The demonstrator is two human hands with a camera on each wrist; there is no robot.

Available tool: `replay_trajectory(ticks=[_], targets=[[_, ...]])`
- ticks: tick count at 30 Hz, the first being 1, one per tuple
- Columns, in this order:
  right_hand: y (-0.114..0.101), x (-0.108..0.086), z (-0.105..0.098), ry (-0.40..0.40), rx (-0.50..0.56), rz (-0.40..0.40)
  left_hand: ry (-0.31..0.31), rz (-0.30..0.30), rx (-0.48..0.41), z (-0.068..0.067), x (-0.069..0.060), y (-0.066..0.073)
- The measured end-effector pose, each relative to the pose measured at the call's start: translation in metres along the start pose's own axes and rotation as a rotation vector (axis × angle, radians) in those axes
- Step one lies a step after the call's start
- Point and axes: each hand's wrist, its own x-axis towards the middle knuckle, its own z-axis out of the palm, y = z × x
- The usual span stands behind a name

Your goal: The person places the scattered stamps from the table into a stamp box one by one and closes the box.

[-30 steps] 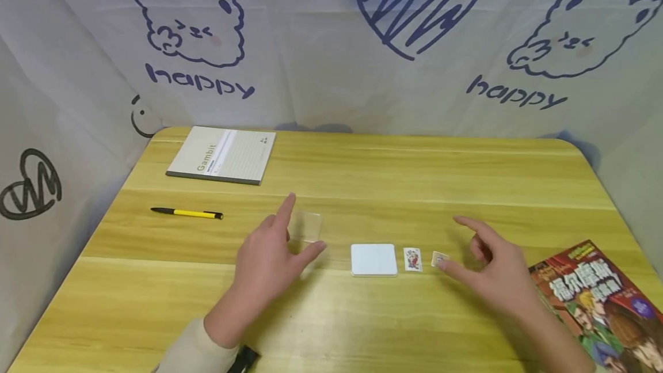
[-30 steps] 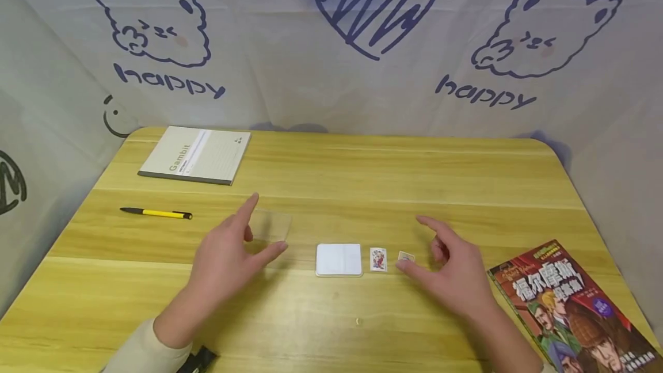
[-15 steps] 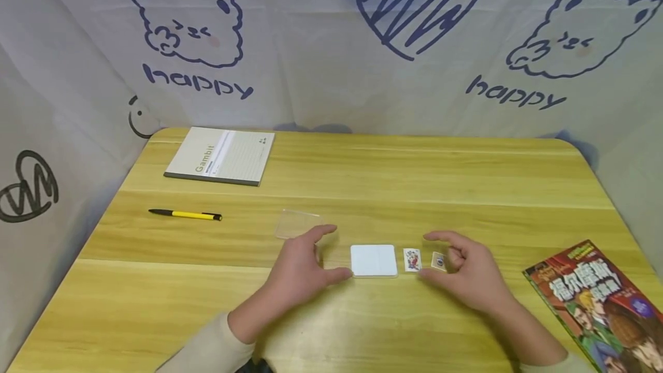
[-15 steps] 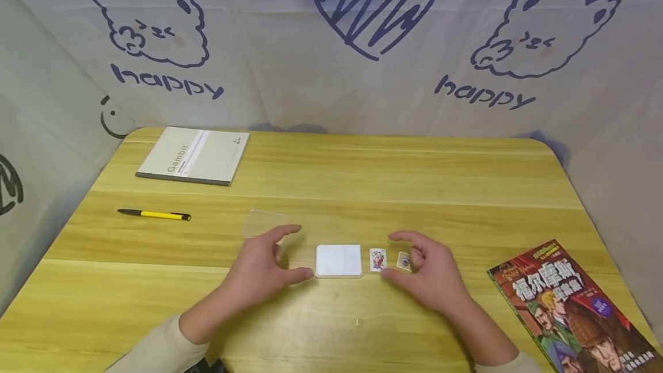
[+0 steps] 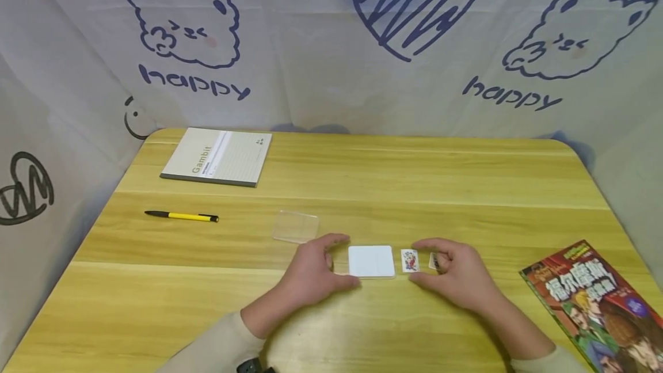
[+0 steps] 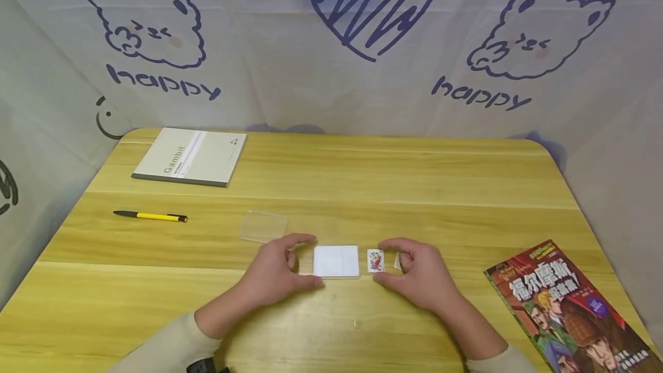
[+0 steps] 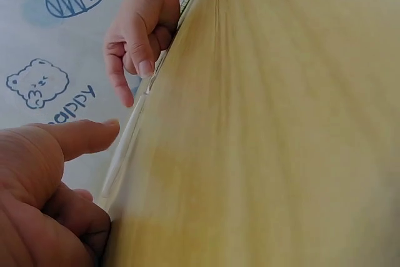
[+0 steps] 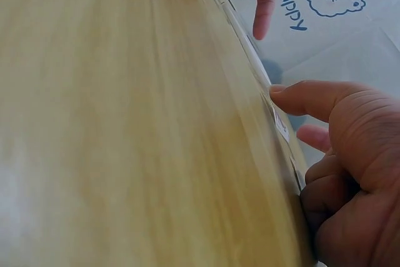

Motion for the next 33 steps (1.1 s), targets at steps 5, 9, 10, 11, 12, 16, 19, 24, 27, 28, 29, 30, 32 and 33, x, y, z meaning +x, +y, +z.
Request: replay_trajectory(ticks=[5, 9, 10, 11, 12, 16, 19, 24, 27, 28, 29, 30, 32, 33], targets=[[0.0004, 0.0024, 0.0003, -0.006, -0.034, -0.003, -0.008, -0.018, 0.019, 0.0020, 0.0031, -0.0024], [0.0000, 0.0037, 0.0002, -0.012, -0.053, -0.005, -0.011, -0.021, 0.030, 0.0021, 0.0046, -0.0017], [-0.0001, 0.0040, 0.0002, -0.014, -0.056, -0.006, -0.014, -0.022, 0.030, 0.0020, 0.0049, -0.0016], [-0.0001, 0.0043, 0.0002, -0.015, -0.059, -0.005, -0.016, -0.024, 0.029, 0.0020, 0.0051, -0.0014], [-0.0001, 0.0045, 0.0001, -0.018, -0.059, -0.006, -0.019, -0.026, 0.028, 0.0017, 0.0053, -0.0012], [-0.0001, 0.0052, 0.0000, -0.025, -0.061, -0.007, -0.024, -0.025, 0.023, 0.0015, 0.0064, -0.0015], [-0.0001, 0.0056, 0.0002, -0.027, -0.063, -0.009, -0.018, -0.020, 0.021, 0.0015, 0.0069, -0.0017], [-0.0006, 0.0057, 0.0008, -0.024, -0.066, -0.011, -0.013, -0.018, 0.018, 0.0018, 0.0074, -0.0018], [-0.0012, 0.0054, 0.0013, -0.019, -0.066, -0.008, -0.015, -0.016, 0.011, 0.0018, 0.0076, -0.0025], [-0.0015, 0.0053, 0.0014, -0.017, -0.064, -0.006, -0.016, -0.017, 0.007, 0.0018, 0.0075, -0.0026], [-0.0017, 0.0051, 0.0016, -0.014, -0.060, -0.002, -0.016, -0.017, 0.005, 0.0017, 0.0076, -0.0029], [-0.0021, 0.0049, 0.0019, -0.010, -0.054, 0.002, -0.016, -0.017, 0.004, 0.0017, 0.0076, -0.0031], [-0.0030, 0.0045, 0.0025, 0.000, -0.038, 0.012, -0.017, -0.018, 0.000, 0.0018, 0.0077, -0.0033], [-0.0037, 0.0042, 0.0029, 0.006, -0.028, 0.015, -0.018, -0.017, 0.002, 0.0019, 0.0077, -0.0034]])
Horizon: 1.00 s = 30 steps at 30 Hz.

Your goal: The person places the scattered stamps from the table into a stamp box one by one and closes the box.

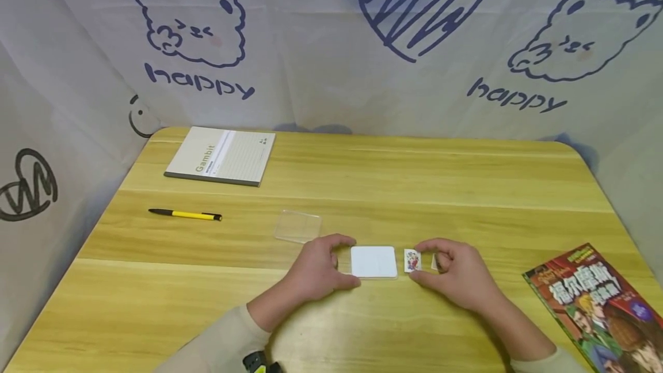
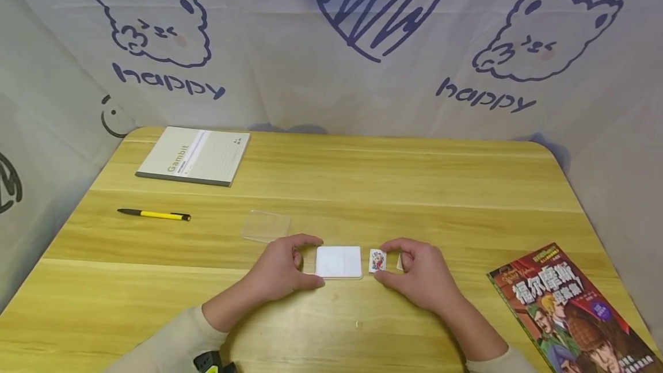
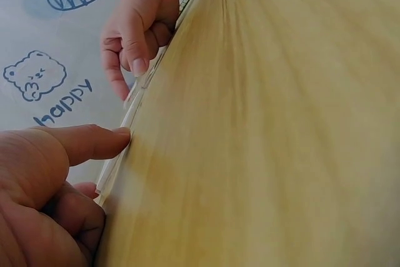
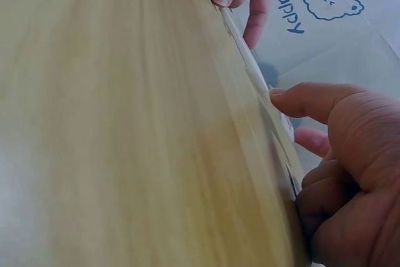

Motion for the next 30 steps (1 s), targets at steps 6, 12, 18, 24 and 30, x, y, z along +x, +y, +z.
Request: replay_trajectory(ticks=[6, 12, 18, 24, 30], targets=[[-0.008, 0.001, 0.006, 0.033, 0.075, -0.025, -0.002, 0.003, 0.006, 0.001, 0.001, -0.001], [-0.016, 0.005, 0.016, 0.044, 0.107, -0.038, 0.000, 0.001, 0.004, 0.001, 0.001, -0.002], [-0.027, 0.011, 0.026, 0.021, 0.129, -0.036, -0.003, -0.010, -0.006, 0.000, 0.002, -0.001], [-0.035, 0.017, 0.036, -0.020, 0.143, -0.029, -0.008, -0.013, -0.001, -0.001, 0.001, 0.000], [-0.038, 0.022, 0.044, -0.043, 0.128, -0.034, -0.015, -0.017, 0.010, -0.001, 0.001, -0.001]])
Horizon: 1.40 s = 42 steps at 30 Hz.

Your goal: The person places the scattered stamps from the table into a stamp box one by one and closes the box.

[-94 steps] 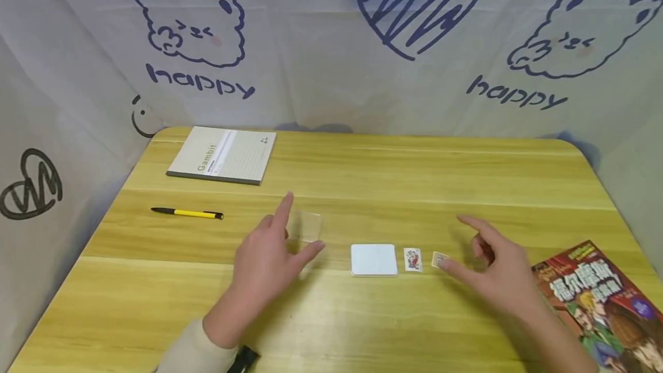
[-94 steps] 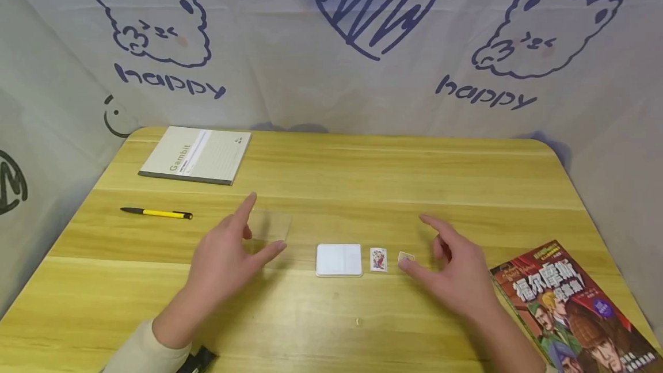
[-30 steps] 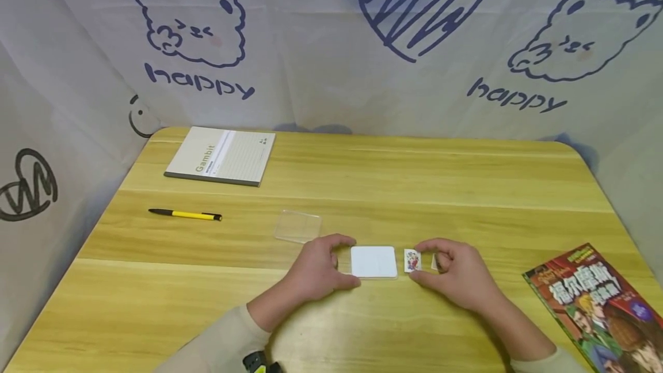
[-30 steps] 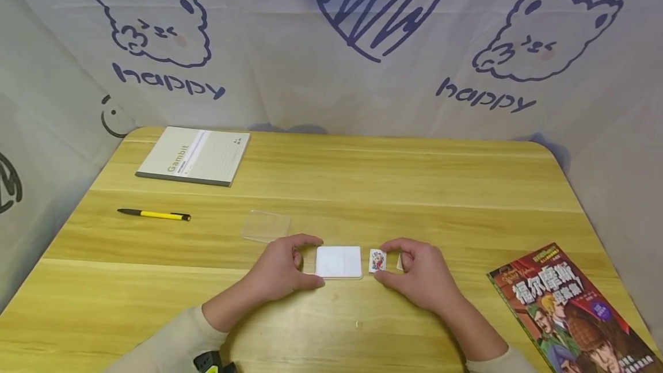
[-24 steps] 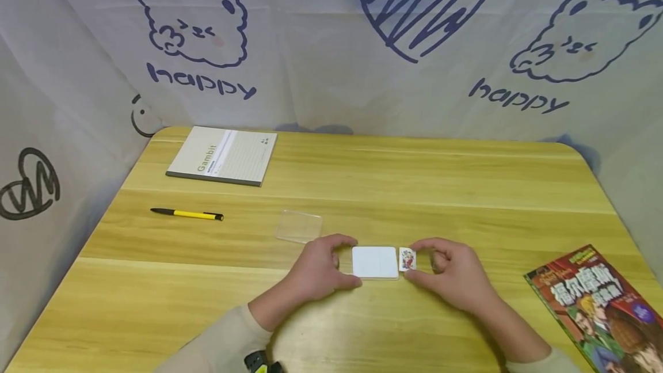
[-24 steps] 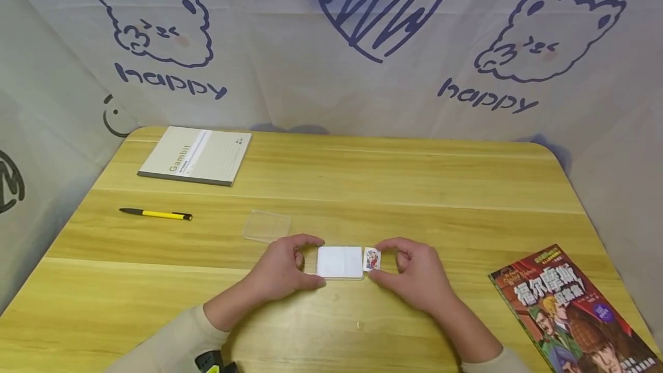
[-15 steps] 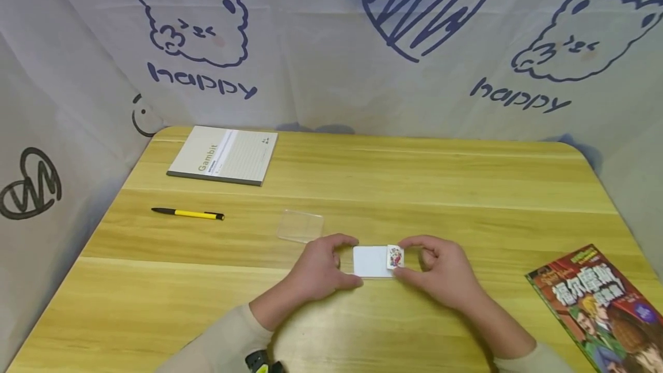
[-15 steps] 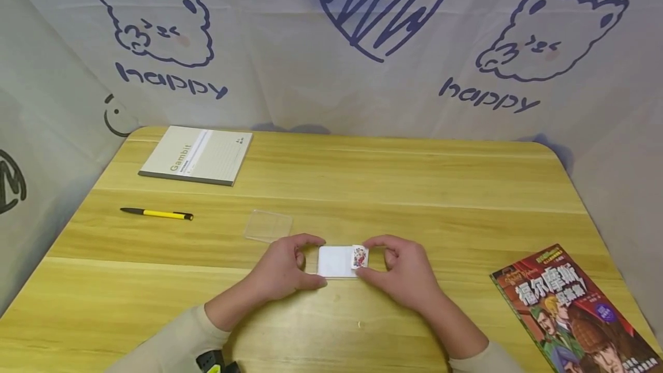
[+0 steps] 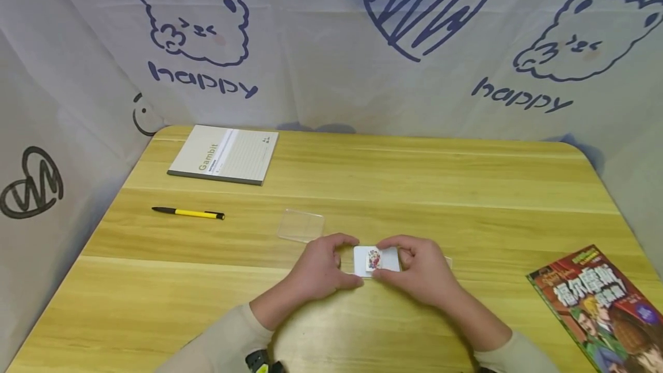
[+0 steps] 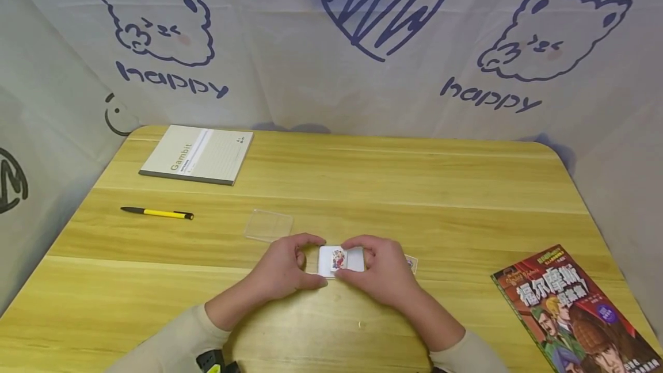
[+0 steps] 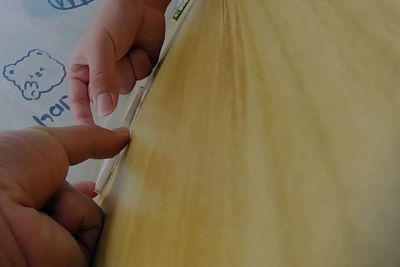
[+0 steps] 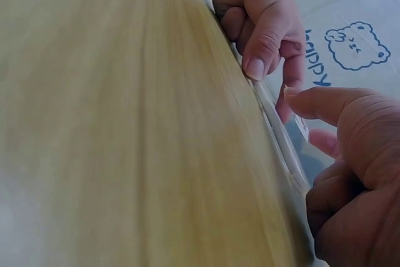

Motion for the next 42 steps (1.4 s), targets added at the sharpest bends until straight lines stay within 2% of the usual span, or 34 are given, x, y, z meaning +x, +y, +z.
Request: replay_trajectory(ticks=[5, 24, 42], targets=[[0.0001, 0.0029, 0.0035, -0.006, -0.019, -0.024, -0.002, -0.001, 0.016, -0.0002, -0.0002, 0.0000], [0.0000, 0.0060, 0.0078, -0.019, -0.087, -0.003, -0.003, 0.004, 0.000, 0.0002, -0.0012, 0.0008], [-0.0005, 0.0025, 0.0025, 0.026, -0.079, 0.021, -0.005, 0.012, -0.009, 0.0002, -0.0006, 0.0014]])
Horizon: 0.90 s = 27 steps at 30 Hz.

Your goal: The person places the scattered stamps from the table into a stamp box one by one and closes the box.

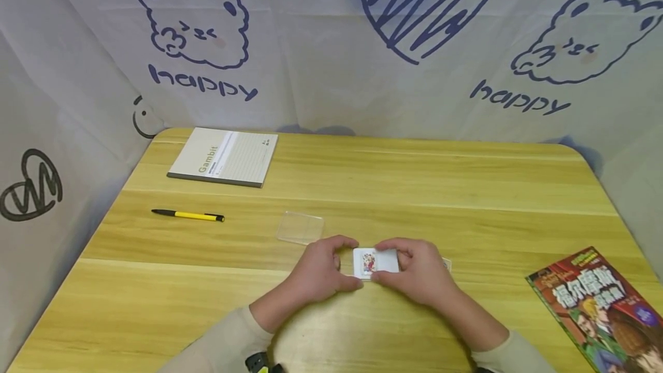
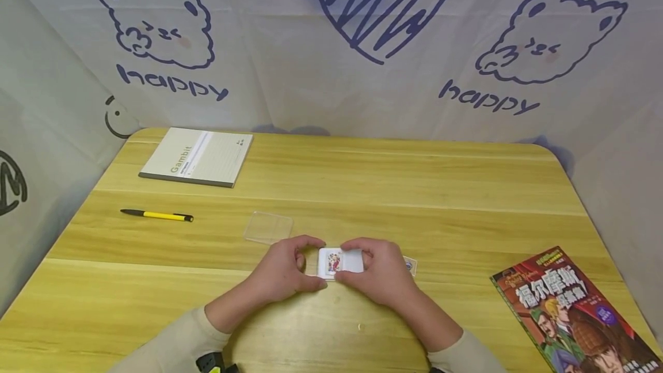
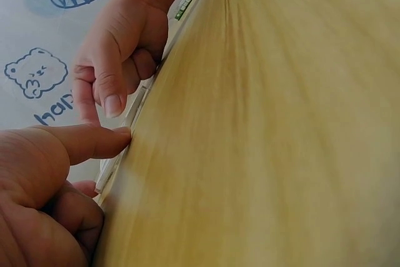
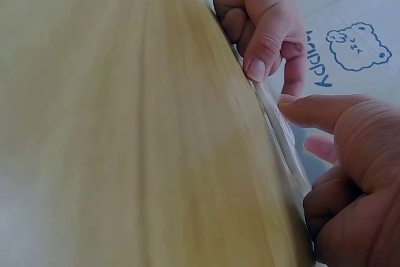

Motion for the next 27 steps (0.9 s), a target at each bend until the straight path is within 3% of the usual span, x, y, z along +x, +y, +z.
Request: replay_trajectory(ticks=[12, 27], targets=[[0.009, -0.013, -0.016, 0.028, 0.042, 0.037, 0.020, 0.007, 0.010, 0.001, 0.000, 0.000], [0.022, -0.031, -0.041, 0.080, -0.001, 0.047, 0.024, 0.008, 0.000, 0.001, 0.000, 0.000]])
